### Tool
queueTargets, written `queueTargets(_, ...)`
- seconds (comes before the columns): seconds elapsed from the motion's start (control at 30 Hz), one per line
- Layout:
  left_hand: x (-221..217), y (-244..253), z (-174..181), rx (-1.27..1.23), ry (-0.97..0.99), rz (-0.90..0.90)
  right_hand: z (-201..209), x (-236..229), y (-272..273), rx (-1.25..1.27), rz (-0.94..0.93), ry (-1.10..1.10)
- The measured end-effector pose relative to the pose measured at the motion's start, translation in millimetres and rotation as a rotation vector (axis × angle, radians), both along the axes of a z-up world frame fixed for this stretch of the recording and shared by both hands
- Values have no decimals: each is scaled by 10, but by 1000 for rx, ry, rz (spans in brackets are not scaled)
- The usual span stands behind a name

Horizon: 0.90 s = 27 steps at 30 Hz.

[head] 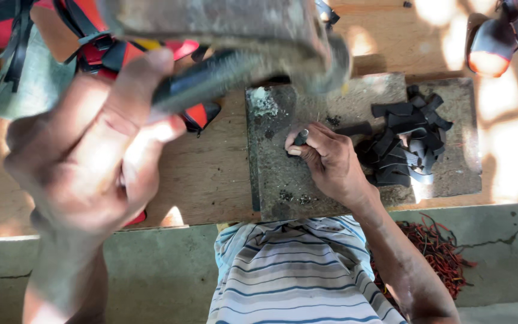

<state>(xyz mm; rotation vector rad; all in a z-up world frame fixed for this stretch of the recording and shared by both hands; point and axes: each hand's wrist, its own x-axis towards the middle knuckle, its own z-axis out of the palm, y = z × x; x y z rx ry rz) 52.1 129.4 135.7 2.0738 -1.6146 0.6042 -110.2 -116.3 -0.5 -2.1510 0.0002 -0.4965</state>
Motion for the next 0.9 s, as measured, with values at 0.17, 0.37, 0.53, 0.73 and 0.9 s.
queueTargets(0.17, -77, -77, -358, 198, -11, -18, 23, 25, 1, -63, -19, 29)
queueTargets(0.37, -6, -620, -707, 76, 725, 88, 34, -57, -14, 34, -29, 27)
queueTargets(0.53, -30, -960, -1273, -12, 650, 7, -4, -79, -43, 193, -86, 42)
queueTargets(0.73, -123, -977, -1286, -43, 234, 101, -45, -117, -38, 418, -115, 27)
queueTargets(0.9, -408, -909, -1158, 156, 447, -73, -42, -315, -21, 274, -206, -9)
